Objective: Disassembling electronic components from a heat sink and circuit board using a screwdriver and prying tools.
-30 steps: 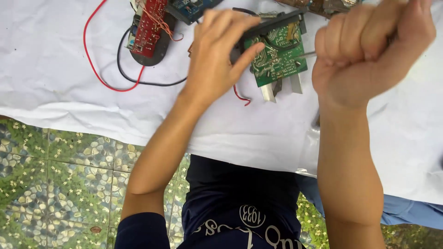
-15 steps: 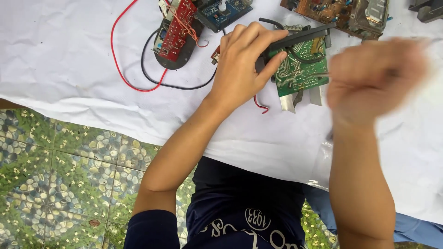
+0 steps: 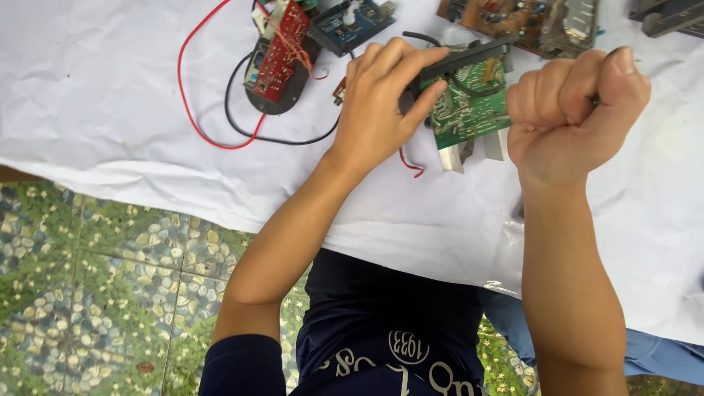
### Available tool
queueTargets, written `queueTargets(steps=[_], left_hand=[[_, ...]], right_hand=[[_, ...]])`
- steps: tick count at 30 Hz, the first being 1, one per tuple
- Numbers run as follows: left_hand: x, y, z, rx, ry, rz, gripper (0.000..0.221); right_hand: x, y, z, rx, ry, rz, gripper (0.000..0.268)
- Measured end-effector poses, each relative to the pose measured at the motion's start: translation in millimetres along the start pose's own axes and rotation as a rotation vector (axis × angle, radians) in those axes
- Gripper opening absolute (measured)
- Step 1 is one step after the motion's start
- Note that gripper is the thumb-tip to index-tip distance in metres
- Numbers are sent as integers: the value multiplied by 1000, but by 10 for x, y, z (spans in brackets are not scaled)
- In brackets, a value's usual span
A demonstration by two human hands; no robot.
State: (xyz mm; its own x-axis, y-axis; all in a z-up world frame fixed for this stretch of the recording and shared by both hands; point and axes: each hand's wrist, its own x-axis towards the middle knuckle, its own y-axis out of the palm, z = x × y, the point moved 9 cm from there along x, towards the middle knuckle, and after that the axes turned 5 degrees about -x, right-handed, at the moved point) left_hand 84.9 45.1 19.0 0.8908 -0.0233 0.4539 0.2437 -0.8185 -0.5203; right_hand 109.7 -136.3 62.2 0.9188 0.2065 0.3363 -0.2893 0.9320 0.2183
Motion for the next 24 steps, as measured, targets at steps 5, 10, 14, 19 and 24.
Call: queueTargets(steps=[5,10,14,19,24], left_hand=[[6,-4,21,15,8,-15,24],[1,11,14,35,9,1,26],[7,27,-24,49,52,4,26],[9,17,3,38,21,-6,26],[20,-2,14,22,19,-9,27]], right_hand=[[17,-18,97,-13,-30,-12,54],[32,-13,222,1247,-7,-363,48],[-4,50,95,-92,-51,-5,56],[-75,-61,-203,135,53,-42,57],[24,43,50,54,-46,-14,55]])
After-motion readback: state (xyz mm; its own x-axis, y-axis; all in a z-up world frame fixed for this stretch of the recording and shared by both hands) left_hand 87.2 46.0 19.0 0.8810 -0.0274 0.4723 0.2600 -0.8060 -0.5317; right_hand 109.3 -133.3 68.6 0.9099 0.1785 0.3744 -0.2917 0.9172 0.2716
